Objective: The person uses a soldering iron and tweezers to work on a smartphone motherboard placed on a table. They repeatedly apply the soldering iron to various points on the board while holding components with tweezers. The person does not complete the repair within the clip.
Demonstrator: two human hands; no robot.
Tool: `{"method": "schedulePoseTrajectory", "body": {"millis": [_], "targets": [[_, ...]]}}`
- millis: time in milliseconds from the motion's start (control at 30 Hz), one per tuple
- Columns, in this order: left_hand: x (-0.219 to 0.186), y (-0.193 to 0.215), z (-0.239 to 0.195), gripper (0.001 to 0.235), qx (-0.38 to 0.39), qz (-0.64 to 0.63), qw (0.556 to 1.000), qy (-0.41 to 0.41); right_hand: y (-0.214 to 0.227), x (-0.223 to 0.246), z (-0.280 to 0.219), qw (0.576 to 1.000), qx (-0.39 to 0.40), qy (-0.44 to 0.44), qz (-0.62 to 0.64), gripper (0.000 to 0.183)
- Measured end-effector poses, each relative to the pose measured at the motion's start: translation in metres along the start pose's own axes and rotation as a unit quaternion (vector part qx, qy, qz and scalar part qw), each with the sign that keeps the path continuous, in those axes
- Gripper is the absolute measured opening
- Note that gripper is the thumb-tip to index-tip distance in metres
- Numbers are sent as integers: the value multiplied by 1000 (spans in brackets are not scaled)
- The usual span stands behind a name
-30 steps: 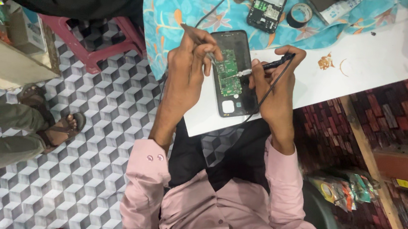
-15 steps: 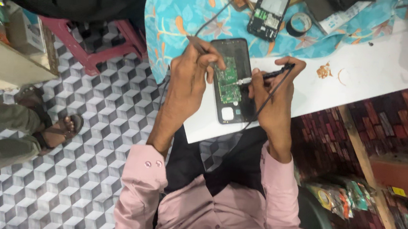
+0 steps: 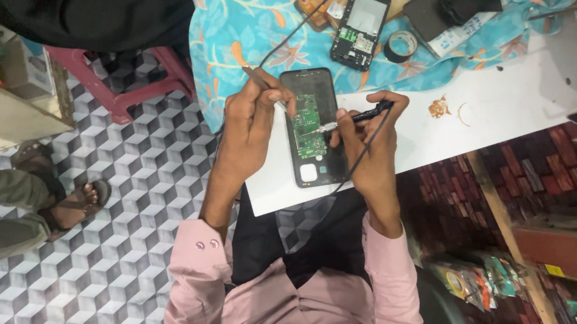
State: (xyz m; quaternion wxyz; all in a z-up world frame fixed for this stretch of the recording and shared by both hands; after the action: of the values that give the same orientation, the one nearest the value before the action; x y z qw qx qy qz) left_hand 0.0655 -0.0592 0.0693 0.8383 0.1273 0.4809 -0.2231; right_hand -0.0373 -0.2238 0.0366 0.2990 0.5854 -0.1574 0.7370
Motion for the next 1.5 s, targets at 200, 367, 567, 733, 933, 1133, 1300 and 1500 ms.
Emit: {"method": "schedulePoseTrajectory", "body": {"millis": [200,367,567,733,933,1133,1300,1500], "targets": [[-2,3,-2,27,-6,24,1000,1,0,2,-1,1000,-7,5,7,39],[-8,1,-5,29,-5,30,999,-23,-1,2,-3,1000,0,2,8,38],[-6,0,-5,28,-5,15,999,-27,-2,2,-2,999,-1,4,37,39],[-7,0,-5,27,-2,7,999,-37,-2,1,-1,1000,0,14,14,38],[-4,0,-6,26,3,-3,1000,-19,-7,19,-7,994,33,86,-56,35],[-5,-1,-6,22,11,-22,999,-40,-16,36,-1,986,59,117,-107,42],[-5,-2,-6,24,13,-26,998,-61,-23,45,0,979,65,144,-131,42],[-3,2,-7,28,1,-20,999,-37,-19,41,-6,975,51,151,-152,42]]}}
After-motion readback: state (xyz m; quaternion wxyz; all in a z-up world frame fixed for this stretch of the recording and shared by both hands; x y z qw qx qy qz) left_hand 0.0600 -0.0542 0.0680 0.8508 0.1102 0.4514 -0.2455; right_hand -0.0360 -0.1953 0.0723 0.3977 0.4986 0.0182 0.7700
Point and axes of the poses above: each hand's wrist, its own z-axis towards the middle knuckle, its own y-axis out of the back of the hand, x = y × z, the point moved 10 cm from there along z, towards the middle knuckle, and after that the axes turned 4 degrees about -x, right-handed, at the moved point
